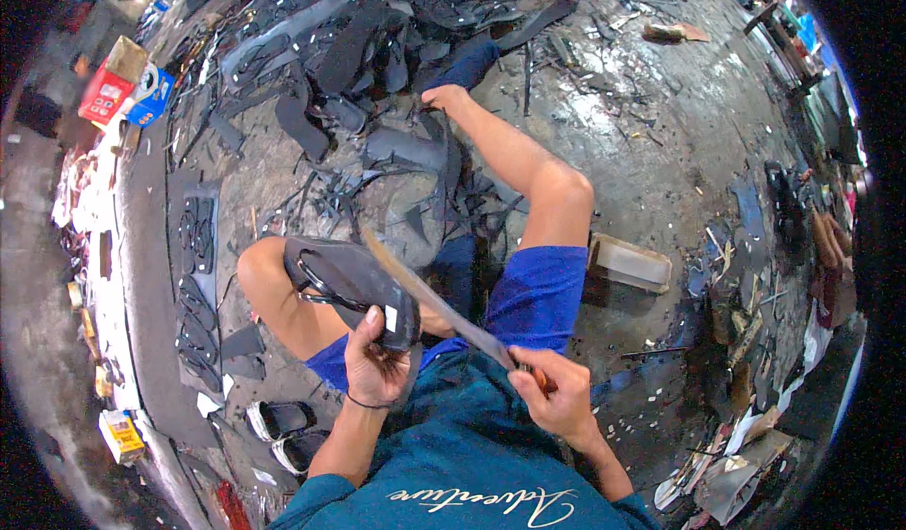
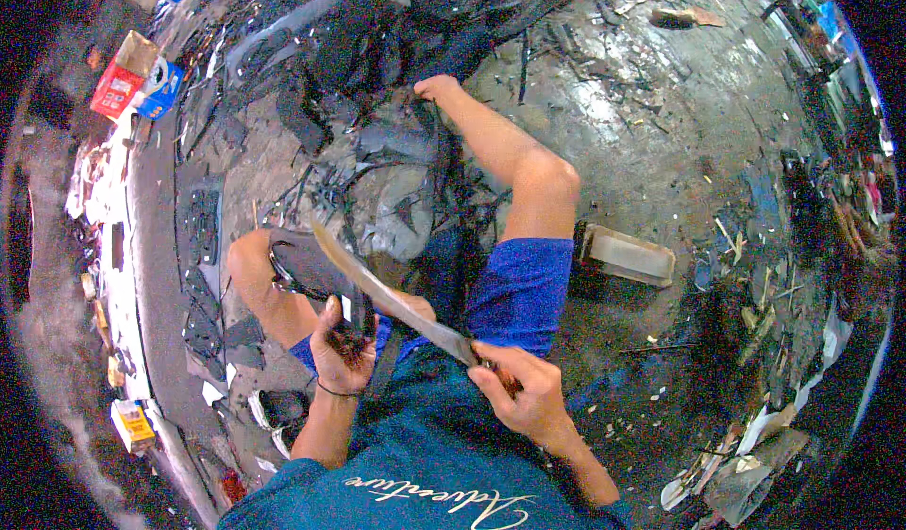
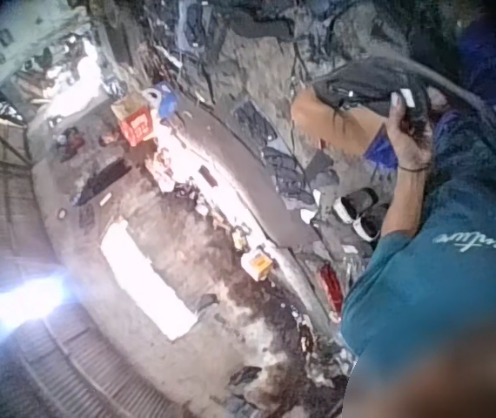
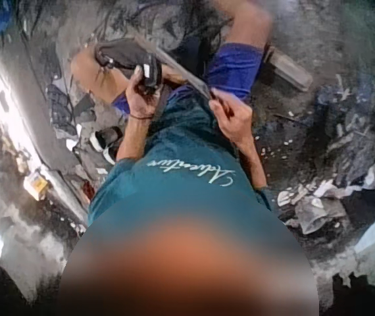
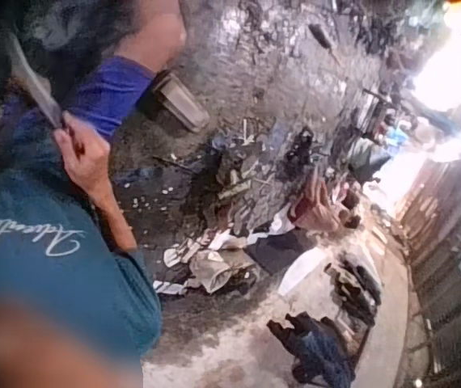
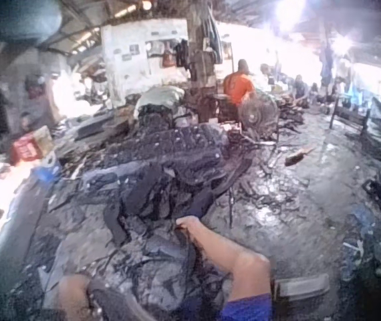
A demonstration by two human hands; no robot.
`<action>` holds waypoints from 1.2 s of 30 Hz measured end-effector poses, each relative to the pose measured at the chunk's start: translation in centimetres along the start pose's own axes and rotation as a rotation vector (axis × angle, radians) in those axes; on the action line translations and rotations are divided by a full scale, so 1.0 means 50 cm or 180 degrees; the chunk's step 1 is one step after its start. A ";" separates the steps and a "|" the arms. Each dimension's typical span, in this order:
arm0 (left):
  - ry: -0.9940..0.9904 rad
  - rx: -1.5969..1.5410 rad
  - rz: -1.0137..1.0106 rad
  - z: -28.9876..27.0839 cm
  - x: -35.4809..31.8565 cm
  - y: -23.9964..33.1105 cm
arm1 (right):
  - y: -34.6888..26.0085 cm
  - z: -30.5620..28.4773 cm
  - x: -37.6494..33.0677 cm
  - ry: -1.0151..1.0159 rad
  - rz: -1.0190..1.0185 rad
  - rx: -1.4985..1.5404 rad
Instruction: The person sits on the floor and uses a knife to trim the edges of black flip-flops. They handle the sandals one at a time, scraping the knife along the sole and strap edges, then place the finished items into a pile.
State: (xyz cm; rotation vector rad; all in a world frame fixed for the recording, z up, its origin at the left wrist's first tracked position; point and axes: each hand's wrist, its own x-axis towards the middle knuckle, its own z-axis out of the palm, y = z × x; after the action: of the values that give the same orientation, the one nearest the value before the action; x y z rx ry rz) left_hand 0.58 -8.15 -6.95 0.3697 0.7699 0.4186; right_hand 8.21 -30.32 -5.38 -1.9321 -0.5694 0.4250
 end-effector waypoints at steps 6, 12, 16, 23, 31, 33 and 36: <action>-0.0146 0.0791 0.0096 -0.056 -0.017 -0.012 | 0.015 -0.005 -0.037 -0.0292 0.0039 -0.0178; -0.0216 0.0914 0.0055 -0.122 -0.036 -0.021 | -0.012 0.047 -0.001 -0.0353 0.0099 -0.0197; -0.0255 0.0731 0.0036 -0.133 -0.049 -0.013 | -0.026 0.084 0.031 -0.0496 0.0175 0.0036; -0.0444 0.0974 -0.0025 -0.147 -0.067 -0.005 | -0.006 0.164 0.101 -0.0339 0.0194 0.0651; 0.0192 0.0886 0.0409 -0.132 -0.069 -0.013 | -0.014 0.108 0.027 -0.0930 0.0186 0.0189; 0.0301 0.0840 0.0386 -0.132 -0.070 -0.014 | -0.013 0.110 0.026 -0.0846 0.0164 0.0143; 0.0285 0.1041 0.0245 -0.147 -0.072 -0.005 | -0.005 0.127 0.042 -0.0866 0.0123 0.0001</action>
State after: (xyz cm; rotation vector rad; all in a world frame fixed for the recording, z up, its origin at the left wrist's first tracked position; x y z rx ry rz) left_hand -7.05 -8.89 -9.83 0.6916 0.9161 0.3833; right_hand 6.55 -24.34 -7.82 -1.9002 -0.7071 0.7194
